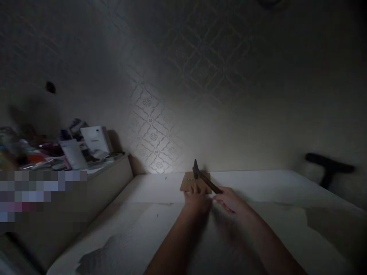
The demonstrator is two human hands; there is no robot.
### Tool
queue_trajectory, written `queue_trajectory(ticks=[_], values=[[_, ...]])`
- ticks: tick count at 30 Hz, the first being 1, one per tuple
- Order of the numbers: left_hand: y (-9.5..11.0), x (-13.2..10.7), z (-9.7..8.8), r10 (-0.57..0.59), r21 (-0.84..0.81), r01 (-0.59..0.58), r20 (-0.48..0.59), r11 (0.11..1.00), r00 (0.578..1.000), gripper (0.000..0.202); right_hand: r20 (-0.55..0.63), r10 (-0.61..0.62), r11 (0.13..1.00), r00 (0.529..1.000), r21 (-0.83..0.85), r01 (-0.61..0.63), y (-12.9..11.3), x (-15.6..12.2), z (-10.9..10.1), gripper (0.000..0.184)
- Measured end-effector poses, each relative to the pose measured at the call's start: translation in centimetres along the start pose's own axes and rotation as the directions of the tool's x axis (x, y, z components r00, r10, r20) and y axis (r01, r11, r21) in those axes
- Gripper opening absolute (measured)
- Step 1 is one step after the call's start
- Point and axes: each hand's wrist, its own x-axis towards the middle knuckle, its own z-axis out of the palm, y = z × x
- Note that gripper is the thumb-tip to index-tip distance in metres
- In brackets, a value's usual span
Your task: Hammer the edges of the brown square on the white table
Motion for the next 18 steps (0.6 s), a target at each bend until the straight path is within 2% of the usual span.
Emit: queue_trajectory(ticks=[7,14,18], values=[[-0.1,0.1,0.3,0.008,-0.022,-0.009,-0.027,1.000,1.000,0.066,0.025,-0.004,1.000,1.000,-0.013,0.004,-0.1,-0.4,-0.7,0.006],[-0.4,0.6,0.8,0.014,-0.018,-0.014,-0.038,1.000,0.999,0.065,0.031,0.017,1.000,0.999,-0.015,-0.016,-0.1,-0.3,-1.1,0.008],[-0.3,0.5,0.9,0.006,-0.024,-0.007,-0.028,1.000,1.000,0.064,0.035,-0.029,0.999,0.999,-0.037,0.031,-0.1,-0.3,-1.2,0.007]])
